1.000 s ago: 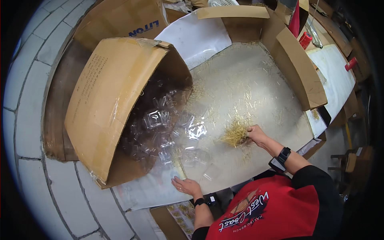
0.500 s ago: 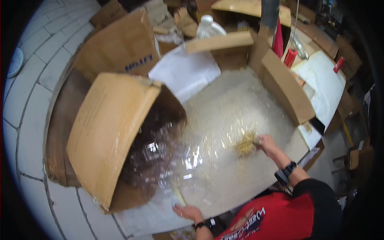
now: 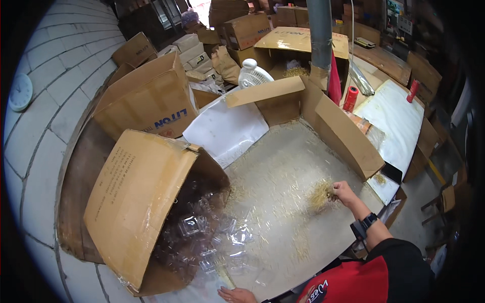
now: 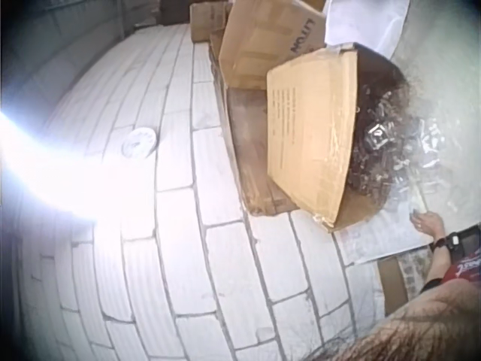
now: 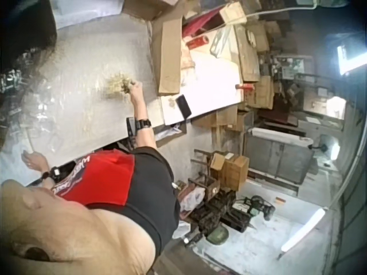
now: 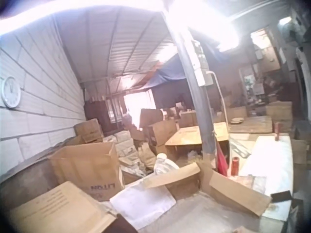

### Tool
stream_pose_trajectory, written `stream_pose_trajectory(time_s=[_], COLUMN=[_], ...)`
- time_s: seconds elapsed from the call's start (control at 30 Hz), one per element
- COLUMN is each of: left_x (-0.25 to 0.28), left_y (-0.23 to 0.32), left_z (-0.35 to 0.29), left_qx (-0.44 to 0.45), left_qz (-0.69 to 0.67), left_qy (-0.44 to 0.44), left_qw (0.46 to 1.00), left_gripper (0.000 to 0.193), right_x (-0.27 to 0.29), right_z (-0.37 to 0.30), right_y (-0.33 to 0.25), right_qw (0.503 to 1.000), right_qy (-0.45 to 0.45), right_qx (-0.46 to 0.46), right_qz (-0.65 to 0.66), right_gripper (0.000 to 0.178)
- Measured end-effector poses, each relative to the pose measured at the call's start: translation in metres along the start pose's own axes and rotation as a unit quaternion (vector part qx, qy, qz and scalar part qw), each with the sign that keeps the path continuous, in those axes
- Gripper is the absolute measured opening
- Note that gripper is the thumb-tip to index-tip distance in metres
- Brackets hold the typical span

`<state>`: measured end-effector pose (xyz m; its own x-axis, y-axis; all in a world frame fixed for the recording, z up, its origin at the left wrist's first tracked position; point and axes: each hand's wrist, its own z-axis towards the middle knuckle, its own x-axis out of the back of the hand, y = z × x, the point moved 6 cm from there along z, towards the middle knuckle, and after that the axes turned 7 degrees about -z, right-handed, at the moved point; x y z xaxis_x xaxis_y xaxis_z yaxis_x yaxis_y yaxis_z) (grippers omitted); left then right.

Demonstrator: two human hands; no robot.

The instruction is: The person scoops small yellow items from a table surface into small clear plastic bags using a scoop. They then place the filled bags into a cardboard box containing other similar packages.

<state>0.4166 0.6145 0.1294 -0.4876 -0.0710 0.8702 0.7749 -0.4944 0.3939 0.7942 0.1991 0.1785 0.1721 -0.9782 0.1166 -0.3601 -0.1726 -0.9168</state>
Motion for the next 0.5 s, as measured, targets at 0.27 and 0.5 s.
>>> stream_pose_trajectory(time_s=[0.27, 0.5], left_x=[-0.003, 0.004], left_y=[-0.004, 0.004], left_z=[-0.002, 0.001], left_qx=[0.015, 0.011], left_qz=[-0.01, -0.01], left_qy=[-0.015, -0.022], left_qw=[1.0, 1.0], left_gripper=[0.048, 0.047], right_x=[0.011, 0.016], right_z=[0.002, 0.006], right_y=[-0.01, -0.028], right_qw=[0.992, 0.993], right_qy=[-0.01, 0.027], right_qx=[0.037, 0.046], right_qz=[-0.117, -0.103], right_gripper=[0.013, 0.016])
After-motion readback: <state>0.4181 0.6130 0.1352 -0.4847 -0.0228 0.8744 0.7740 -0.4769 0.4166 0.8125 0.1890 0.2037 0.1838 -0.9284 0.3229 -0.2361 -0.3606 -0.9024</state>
